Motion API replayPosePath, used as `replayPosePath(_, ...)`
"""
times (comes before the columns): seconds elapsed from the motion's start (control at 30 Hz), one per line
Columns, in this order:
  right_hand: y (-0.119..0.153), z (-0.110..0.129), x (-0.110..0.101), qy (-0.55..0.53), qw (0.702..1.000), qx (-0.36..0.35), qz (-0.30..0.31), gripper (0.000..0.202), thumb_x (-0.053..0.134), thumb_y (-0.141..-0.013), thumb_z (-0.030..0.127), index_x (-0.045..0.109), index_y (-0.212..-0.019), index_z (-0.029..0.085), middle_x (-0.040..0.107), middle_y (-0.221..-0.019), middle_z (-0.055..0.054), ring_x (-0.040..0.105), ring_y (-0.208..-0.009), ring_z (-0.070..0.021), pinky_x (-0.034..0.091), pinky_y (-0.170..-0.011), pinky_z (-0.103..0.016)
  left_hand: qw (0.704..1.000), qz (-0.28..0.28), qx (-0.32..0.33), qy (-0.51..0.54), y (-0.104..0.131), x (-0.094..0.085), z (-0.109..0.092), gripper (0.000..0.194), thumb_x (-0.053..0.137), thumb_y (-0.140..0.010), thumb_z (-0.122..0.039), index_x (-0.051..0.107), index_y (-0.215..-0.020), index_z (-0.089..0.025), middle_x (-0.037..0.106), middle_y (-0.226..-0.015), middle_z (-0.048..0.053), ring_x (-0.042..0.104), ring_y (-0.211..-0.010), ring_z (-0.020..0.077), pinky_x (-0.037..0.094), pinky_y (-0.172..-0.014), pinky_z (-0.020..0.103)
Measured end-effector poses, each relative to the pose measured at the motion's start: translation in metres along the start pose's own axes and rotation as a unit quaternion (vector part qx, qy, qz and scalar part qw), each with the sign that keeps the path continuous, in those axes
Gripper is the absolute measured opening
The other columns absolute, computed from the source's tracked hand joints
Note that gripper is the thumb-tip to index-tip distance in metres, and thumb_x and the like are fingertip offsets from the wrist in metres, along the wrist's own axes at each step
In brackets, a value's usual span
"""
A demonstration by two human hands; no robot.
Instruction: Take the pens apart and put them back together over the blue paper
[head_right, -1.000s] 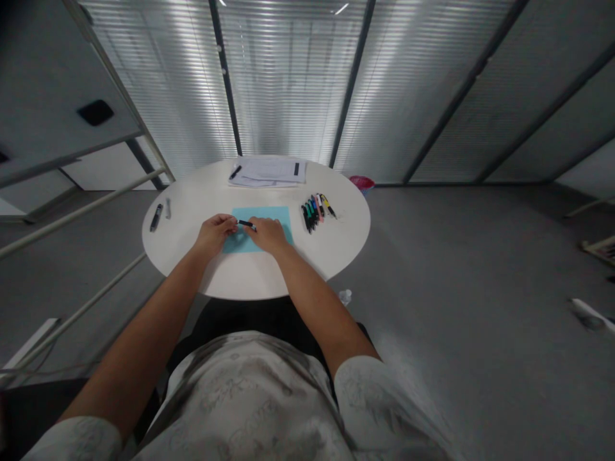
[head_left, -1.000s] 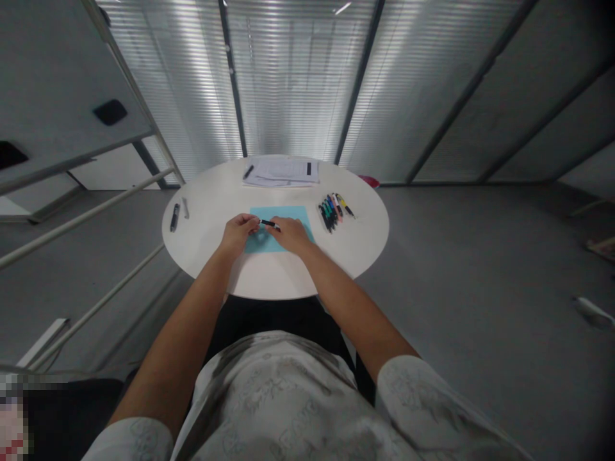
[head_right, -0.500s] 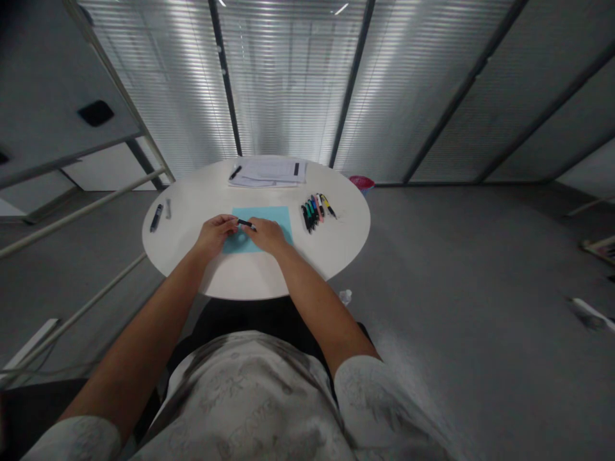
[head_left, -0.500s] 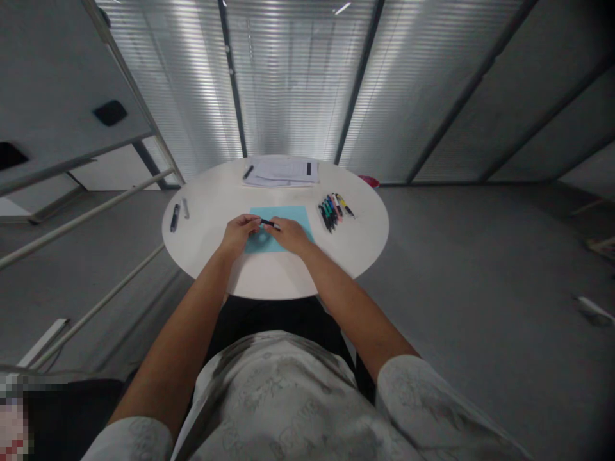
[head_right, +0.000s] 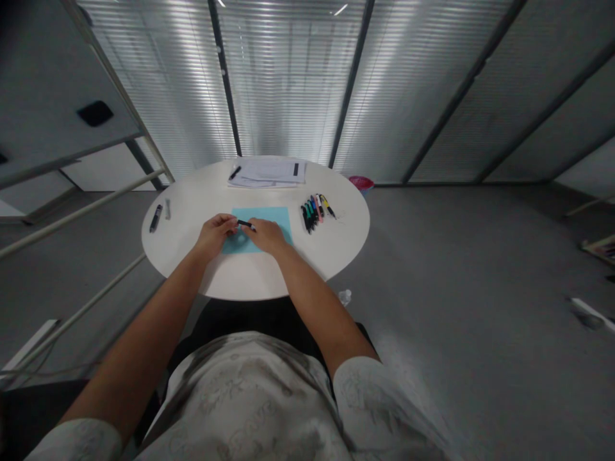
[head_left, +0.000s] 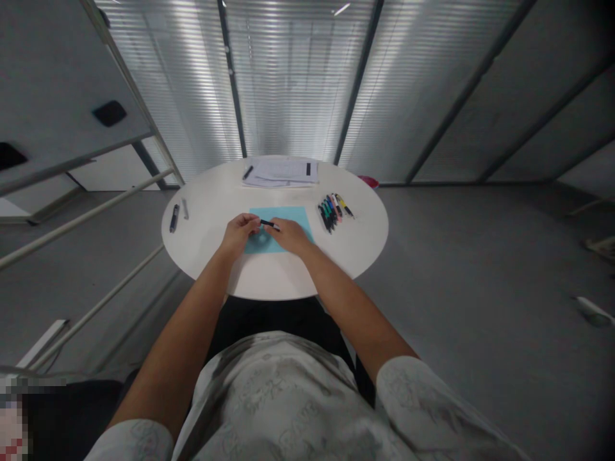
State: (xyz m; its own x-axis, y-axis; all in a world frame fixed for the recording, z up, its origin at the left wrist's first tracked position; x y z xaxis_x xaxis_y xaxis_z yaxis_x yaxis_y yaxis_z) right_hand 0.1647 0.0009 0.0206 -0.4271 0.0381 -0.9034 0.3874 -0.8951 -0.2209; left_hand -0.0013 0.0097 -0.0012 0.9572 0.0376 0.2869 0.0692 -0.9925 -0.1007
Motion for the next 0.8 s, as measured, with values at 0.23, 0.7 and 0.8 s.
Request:
replayPosePath(0.23, -0.001, 0.001, -0.001, -0.004, 1.0, 0.009, -0.002, 0.041, 0.037, -0.099, 0.052, 0.065, -0.11, 0.024, 0.072, -0.1, -0.005, 0.062, -0.088, -0.017, 0.036, -0.07, -0.025, 0.999, 0.01, 0.022, -0.039, -0.002, -0.001, -0.001, 0.014, 0.078, -0.064, -0.022, 0.068, -0.072, -0.016, 0.06, -0.062, 0.003, 0.054, -0.058, 0.0111, 0.043, -0.057, 0.025)
replayPosePath(0.7, -0.004, -0.003, -0.001, -0.009, 0.998, 0.016, -0.053, 0.04, 0.037, -0.1, 0.049, 0.066, -0.106, 0.022, 0.072, -0.097, -0.005, 0.063, -0.086, -0.0176, 0.035, -0.069, -0.026, 0.962, -0.089, 0.14, -0.217, 0.0, -0.009, -0.008, 0.02, 0.058, -0.07, -0.02, 0.065, -0.089, -0.019, 0.061, -0.079, 0.003, 0.055, -0.066, 0.0152, 0.046, -0.068, 0.033)
replayPosePath(0.8, -0.004, -0.004, -0.001, -0.002, 0.998, 0.021, -0.057, 0.041, 0.036, -0.1, 0.049, 0.066, -0.104, 0.022, 0.072, -0.096, -0.005, 0.062, -0.087, -0.0177, 0.034, -0.07, -0.026, 0.872, -0.114, 0.197, -0.433, 0.003, -0.008, -0.008, 0.026, 0.058, -0.069, -0.016, 0.067, -0.094, -0.019, 0.062, -0.094, 0.01, 0.058, -0.088, 0.0234, 0.045, -0.082, 0.039)
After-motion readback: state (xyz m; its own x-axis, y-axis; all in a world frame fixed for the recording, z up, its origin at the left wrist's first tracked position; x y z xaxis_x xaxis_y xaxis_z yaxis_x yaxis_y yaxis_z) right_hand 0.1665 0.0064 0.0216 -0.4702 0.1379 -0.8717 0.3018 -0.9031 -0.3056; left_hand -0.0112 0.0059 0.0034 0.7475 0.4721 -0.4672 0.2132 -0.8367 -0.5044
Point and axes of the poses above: each hand's wrist, its own y-axis away from the middle knuckle, its own x-axis out of the palm, z = x × y, the point moved 2 cm from there along -y, towards the middle knuckle
